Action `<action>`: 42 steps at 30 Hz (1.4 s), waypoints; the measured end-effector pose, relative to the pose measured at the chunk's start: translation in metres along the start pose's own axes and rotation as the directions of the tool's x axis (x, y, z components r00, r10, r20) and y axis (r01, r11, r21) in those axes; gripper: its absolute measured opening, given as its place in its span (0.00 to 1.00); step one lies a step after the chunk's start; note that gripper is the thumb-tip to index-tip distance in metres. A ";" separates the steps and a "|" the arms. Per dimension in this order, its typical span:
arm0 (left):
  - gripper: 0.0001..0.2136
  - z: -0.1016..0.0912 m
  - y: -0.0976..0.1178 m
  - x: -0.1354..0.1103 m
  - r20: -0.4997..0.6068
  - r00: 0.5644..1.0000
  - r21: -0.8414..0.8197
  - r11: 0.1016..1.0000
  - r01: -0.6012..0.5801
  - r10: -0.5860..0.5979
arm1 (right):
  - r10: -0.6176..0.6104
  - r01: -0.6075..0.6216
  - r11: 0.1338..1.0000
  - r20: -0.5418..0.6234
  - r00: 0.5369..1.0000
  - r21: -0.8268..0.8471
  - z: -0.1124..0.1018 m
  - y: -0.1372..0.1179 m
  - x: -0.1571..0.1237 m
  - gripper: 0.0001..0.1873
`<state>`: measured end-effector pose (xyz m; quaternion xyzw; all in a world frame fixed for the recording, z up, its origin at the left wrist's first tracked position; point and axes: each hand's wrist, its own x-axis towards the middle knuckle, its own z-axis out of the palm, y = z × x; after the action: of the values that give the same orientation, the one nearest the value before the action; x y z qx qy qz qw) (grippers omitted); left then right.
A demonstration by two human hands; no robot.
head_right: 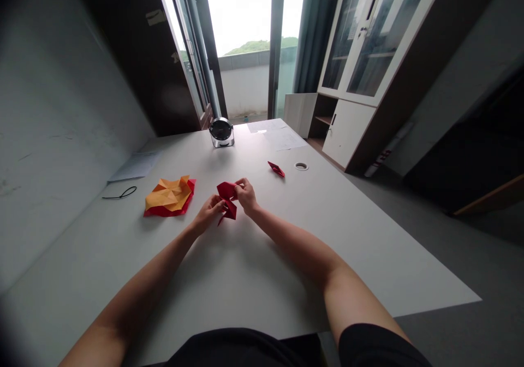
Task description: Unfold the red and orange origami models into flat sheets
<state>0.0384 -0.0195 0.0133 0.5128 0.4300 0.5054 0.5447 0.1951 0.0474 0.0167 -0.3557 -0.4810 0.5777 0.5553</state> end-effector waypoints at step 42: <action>0.20 0.000 0.006 -0.004 0.056 0.997 0.072 0.996 -0.057 0.053 | -0.075 0.075 0.996 -0.004 0.997 -0.049 0.004 0.009 -0.005 0.12</action>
<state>0.0374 -0.0239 0.0190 0.5577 0.4193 0.4897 0.5228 0.1889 0.0430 0.0085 -0.3524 -0.5063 0.5438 0.5690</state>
